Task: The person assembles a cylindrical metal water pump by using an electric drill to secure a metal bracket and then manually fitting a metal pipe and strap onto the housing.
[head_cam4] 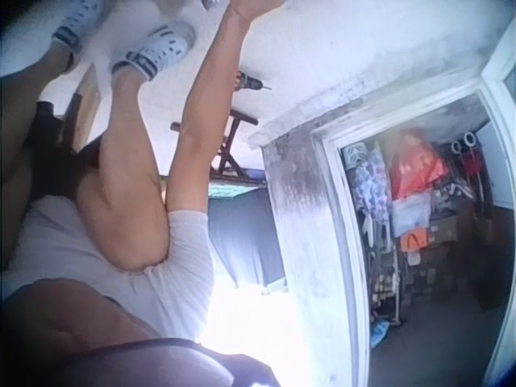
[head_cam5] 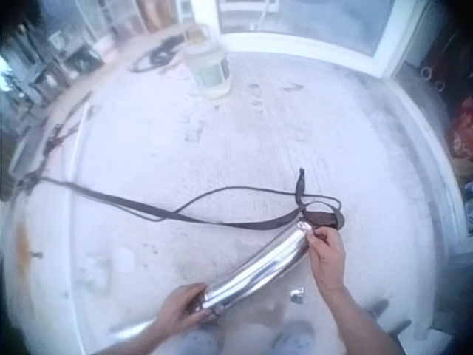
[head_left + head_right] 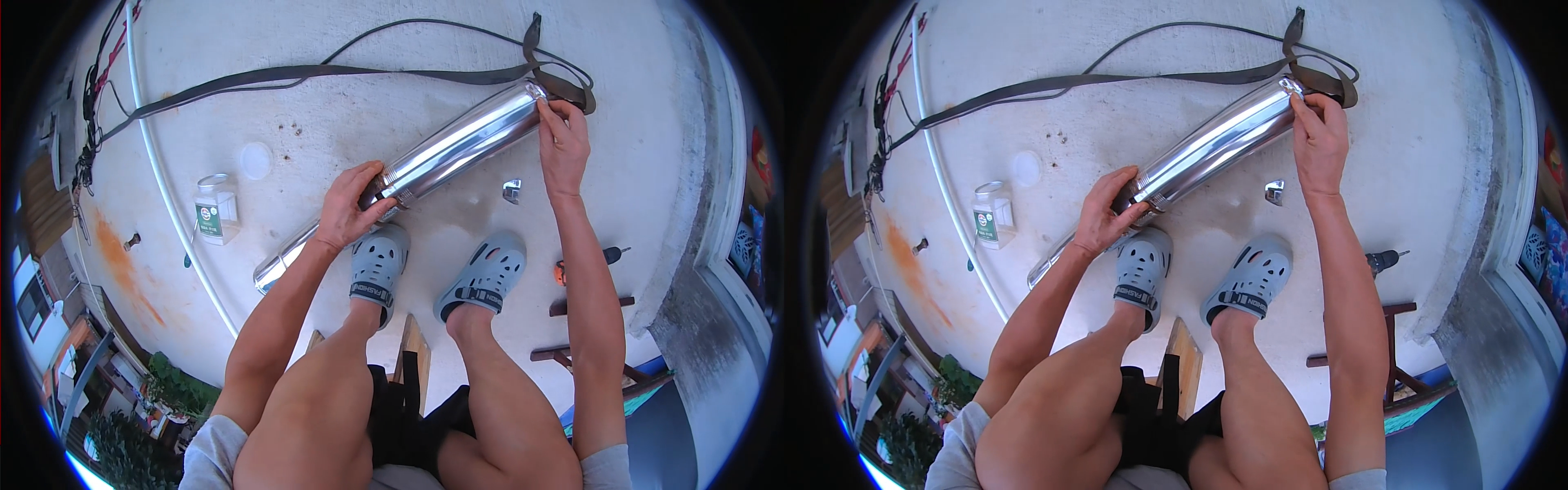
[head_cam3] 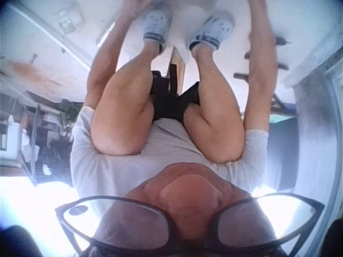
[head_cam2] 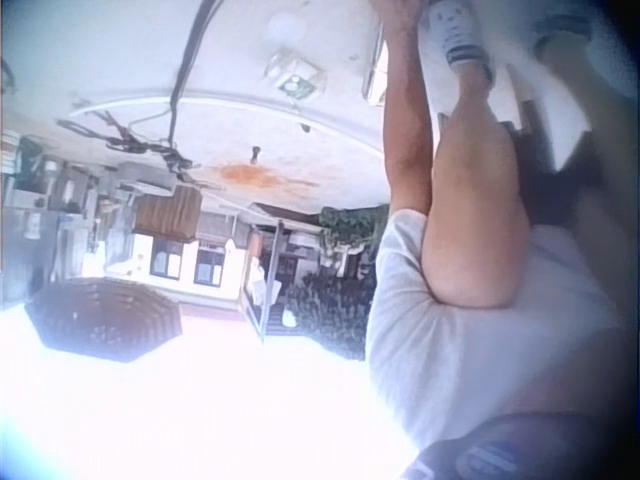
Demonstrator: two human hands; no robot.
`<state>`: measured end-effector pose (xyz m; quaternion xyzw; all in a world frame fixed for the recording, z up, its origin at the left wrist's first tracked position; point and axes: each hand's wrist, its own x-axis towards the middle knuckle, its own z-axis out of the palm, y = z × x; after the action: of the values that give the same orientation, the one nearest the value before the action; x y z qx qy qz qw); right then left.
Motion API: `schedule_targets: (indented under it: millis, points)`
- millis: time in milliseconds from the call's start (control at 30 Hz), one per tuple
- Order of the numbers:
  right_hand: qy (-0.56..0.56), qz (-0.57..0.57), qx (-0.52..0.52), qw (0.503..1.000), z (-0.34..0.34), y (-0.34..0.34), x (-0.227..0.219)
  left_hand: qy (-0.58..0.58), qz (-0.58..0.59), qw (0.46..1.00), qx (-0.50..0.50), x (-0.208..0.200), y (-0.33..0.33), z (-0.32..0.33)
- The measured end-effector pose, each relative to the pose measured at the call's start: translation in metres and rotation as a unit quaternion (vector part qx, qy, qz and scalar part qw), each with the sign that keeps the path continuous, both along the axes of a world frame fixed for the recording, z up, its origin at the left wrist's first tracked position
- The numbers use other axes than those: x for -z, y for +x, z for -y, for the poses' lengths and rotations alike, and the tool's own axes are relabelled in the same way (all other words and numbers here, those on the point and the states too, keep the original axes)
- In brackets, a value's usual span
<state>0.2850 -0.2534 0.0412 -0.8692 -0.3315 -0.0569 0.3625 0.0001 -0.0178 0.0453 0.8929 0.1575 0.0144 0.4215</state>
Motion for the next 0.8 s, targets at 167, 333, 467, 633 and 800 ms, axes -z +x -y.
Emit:
schedule_targets:
  millis: [167, 333, 467, 633, 800]
  points:
    - [-0.001, -0.002, 0.002, 1.0, 0.001, 0.0, 0.002, -0.016, -0.019, 1.0, -0.014, -0.001, 0.0, -0.001]
    - [-0.001, 0.004, 0.0, 1.0, -0.001, -0.003, 0.002, -0.016, -0.013, 1.0, -0.01, -0.003, -0.003, -0.002]
    - [-0.002, 0.008, 0.0, 1.0, 0.001, 0.0, 0.0, -0.018, -0.007, 1.0, -0.001, 0.0, 0.0, -0.002]
    - [0.006, 0.038, 0.014, 0.999, -0.003, 0.001, 0.002, -0.021, -0.012, 1.0, 0.01, -0.008, 0.004, -0.001]
    - [0.021, -0.004, 0.012, 1.0, -0.005, -0.002, -0.002, -0.019, -0.025, 0.999, -0.009, -0.023, 0.018, 0.0]
